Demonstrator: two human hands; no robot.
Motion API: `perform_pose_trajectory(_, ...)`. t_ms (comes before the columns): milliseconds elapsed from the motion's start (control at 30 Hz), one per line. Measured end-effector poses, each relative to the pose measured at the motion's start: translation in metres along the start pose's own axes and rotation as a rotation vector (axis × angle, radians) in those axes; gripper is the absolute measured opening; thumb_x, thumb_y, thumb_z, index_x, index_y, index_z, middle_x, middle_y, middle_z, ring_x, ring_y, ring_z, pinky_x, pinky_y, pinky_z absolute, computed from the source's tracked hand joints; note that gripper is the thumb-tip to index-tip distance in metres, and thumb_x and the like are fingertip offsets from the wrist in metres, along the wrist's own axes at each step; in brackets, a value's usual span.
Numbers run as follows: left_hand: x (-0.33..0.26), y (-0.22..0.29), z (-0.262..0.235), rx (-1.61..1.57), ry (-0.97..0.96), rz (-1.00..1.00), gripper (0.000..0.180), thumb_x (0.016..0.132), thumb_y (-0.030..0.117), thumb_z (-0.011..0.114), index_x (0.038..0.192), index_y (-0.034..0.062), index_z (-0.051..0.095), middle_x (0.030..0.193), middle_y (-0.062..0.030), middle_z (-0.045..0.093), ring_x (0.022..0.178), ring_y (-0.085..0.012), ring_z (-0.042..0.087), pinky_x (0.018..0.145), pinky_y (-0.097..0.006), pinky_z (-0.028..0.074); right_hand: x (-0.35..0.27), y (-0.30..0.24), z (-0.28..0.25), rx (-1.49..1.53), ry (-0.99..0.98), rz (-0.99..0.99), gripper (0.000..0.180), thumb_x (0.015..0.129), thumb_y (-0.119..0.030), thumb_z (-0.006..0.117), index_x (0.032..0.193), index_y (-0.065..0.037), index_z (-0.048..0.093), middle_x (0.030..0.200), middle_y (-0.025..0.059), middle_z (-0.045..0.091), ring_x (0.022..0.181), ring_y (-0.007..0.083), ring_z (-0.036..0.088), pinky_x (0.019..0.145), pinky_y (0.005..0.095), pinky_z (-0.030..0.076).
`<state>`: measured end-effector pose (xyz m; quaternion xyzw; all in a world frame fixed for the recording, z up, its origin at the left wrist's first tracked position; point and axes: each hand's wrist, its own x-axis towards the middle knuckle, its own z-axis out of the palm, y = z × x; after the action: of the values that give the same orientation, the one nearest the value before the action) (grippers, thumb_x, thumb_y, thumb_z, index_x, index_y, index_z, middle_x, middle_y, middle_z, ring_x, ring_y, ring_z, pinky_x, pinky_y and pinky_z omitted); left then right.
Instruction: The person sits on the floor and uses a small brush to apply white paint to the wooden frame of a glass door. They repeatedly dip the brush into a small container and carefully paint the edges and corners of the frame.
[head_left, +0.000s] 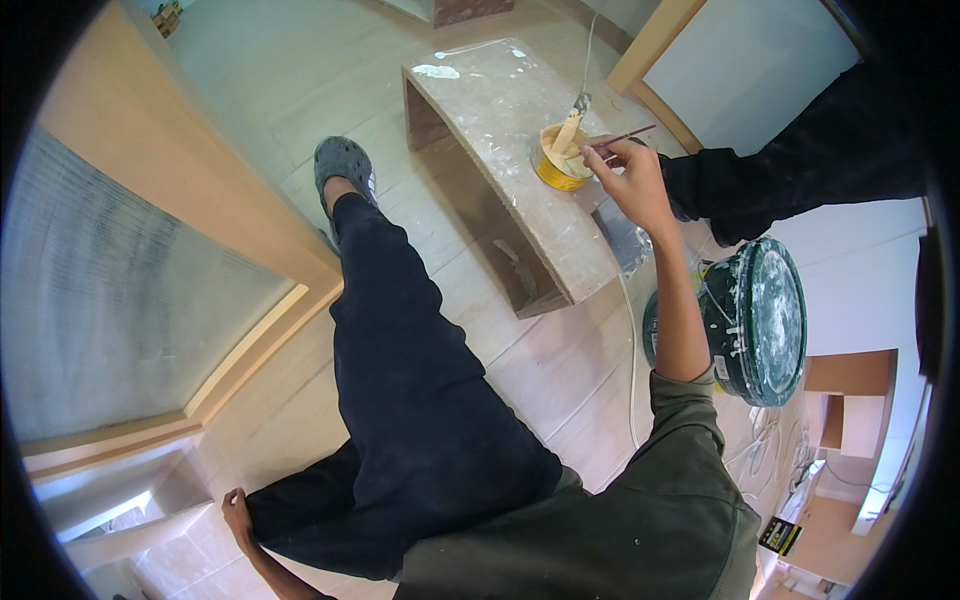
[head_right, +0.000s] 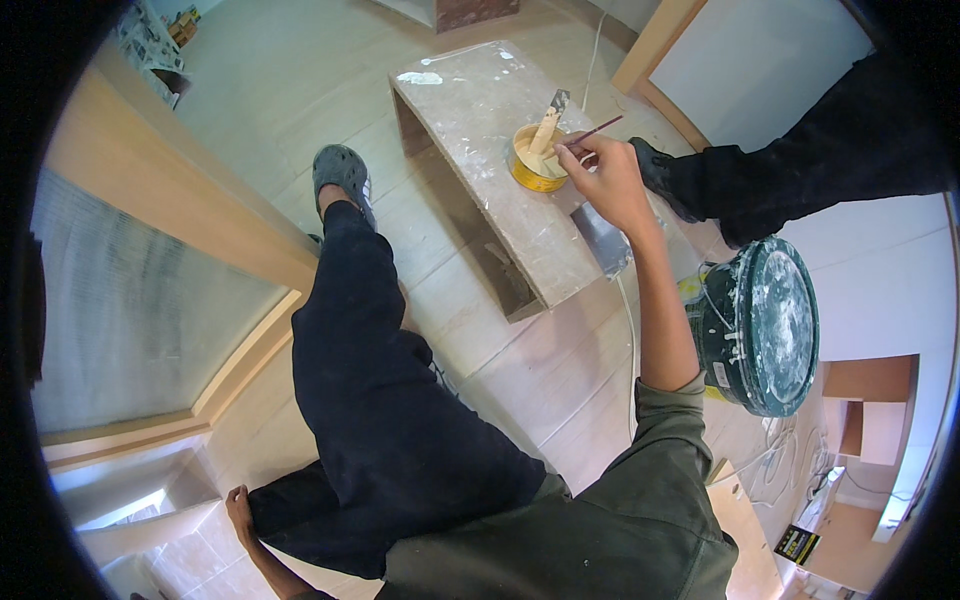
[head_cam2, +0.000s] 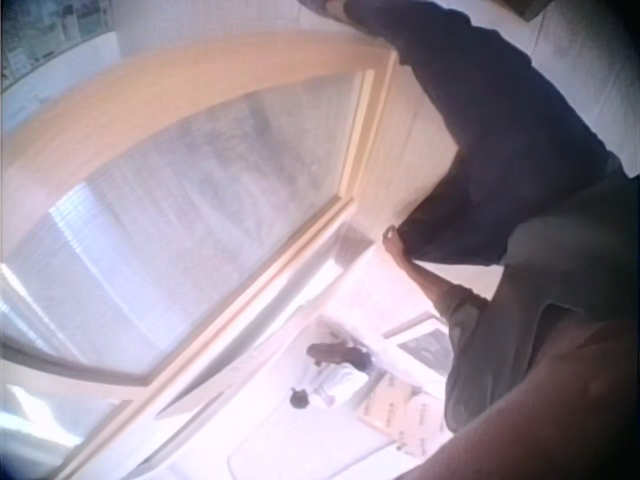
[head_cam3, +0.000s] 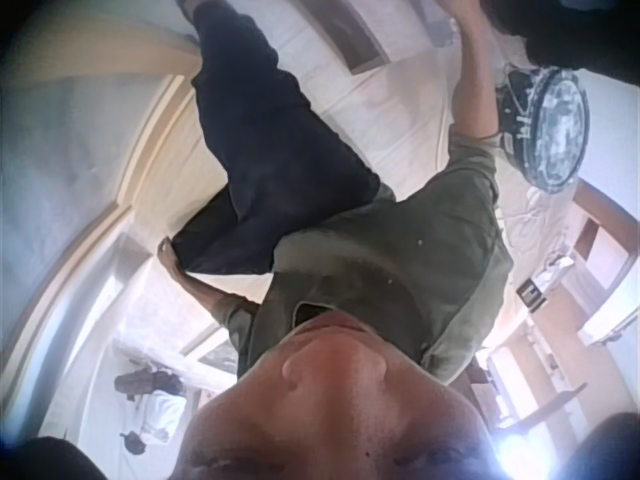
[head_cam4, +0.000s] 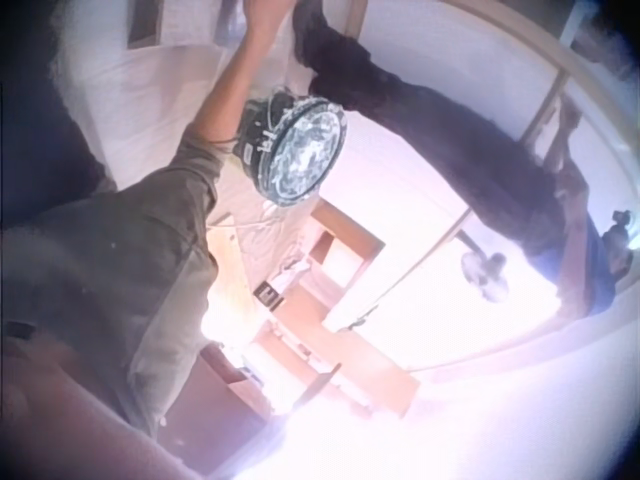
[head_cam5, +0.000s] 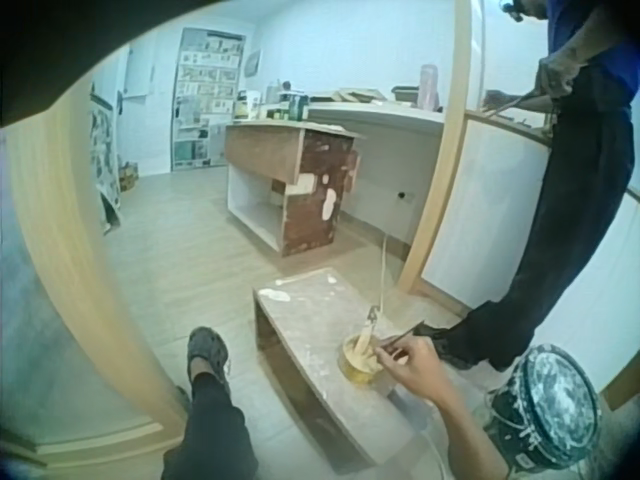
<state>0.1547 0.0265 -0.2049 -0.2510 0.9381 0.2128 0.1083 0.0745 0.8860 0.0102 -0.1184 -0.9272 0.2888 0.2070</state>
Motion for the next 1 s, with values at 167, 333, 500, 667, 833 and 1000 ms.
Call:
perform_pose_trajectory(167, -0.005, 0.011, 0.001, -0.025, -0.001, -0.007, 0.046, 0.090, 0.038, 0.063, 0.115, -0.0008, 0.069, 0.103, -0.0218, 0.070, 0.094, -0.0307, 0.065, 0.087, -0.039, 0.049, -0.001, -0.003, -0.001, -0.035, -0.023, 0.009, 0.029, 0.093, -0.021, 0.068, 0.102, 0.006, 0.073, 0.091, 0.0146, 0.075, 0.073, 0.0152, 0.067, 0.073, 0.0287, 0.053)
perform_pose_trajectory(333, -0.005, 0.009, -0.001, -0.017, -0.005, -0.014, 0.046, 0.090, 0.038, 0.063, 0.115, -0.0011, 0.069, 0.101, -0.0216, 0.070, 0.094, -0.0307, 0.065, 0.087, -0.040, 0.049, 0.002, 0.000, 0.000, -0.035, -0.037, 0.000, 0.028, 0.092, -0.020, 0.068, 0.102, 0.006, 0.073, 0.094, 0.0148, 0.075, 0.075, 0.0157, 0.067, 0.074, 0.0292, 0.053)
perform_pose_trajectory(500, -0.006, 0.006, 0.001, -0.006, 0.029, -0.002, 0.046, 0.090, 0.038, 0.063, 0.115, -0.0005, 0.069, 0.099, -0.0221, 0.069, 0.092, -0.0318, 0.065, 0.086, -0.041, 0.049, 0.001, 0.000, -0.003, -0.005, -0.031, 0.018, 0.026, 0.093, -0.018, 0.067, 0.102, 0.005, 0.073, 0.096, 0.0133, 0.075, 0.077, 0.0148, 0.067, 0.077, 0.0288, 0.053)
perform_pose_trajectory(667, -0.010, 0.015, 0.006, 0.019, 0.025, -0.023, 0.046, 0.090, 0.039, 0.063, 0.115, 0.0012, 0.069, 0.100, -0.0240, 0.069, 0.093, -0.0339, 0.065, 0.087, -0.042, 0.049, 0.000, 0.001, -0.013, 0.147, 0.016, -0.015, 0.025, 0.092, -0.016, 0.067, 0.101, 0.007, 0.072, 0.087, 0.0090, 0.072, 0.077, 0.0122, 0.064, 0.074, 0.0266, 0.051)
perform_pose_trajectory(833, -0.005, -0.017, 0.010, -0.012, 0.098, 0.041, 0.044, 0.090, 0.039, 0.064, 0.114, 0.0021, 0.069, 0.092, -0.0229, 0.069, 0.088, -0.0342, 0.066, 0.083, -0.042, 0.050, -0.001, -0.063, -0.017, 0.405, 0.025, -0.080, 0.018, 0.095, -0.009, 0.064, 0.100, 0.006, 0.070, 0.085, 0.0058, 0.067, 0.080, 0.0108, 0.061, 0.074, 0.0235, 0.048)
perform_pose_trajectory(1000, -0.022, 0.025, 0.001, -0.107, 0.089, -0.073, 0.042, 0.090, 0.039, 0.065, 0.113, 0.0044, 0.070, 0.085, -0.0203, 0.068, 0.080, -0.0309, 0.066, 0.077, -0.041, 0.051, -0.004, -0.137, -0.026, 0.533, -0.048, -0.275, 0.014, 0.096, -0.006, 0.063, 0.100, 0.006, 0.069, 0.086, 0.0061, 0.067, 0.082, 0.0113, 0.063, 0.076, 0.0246, 0.049)
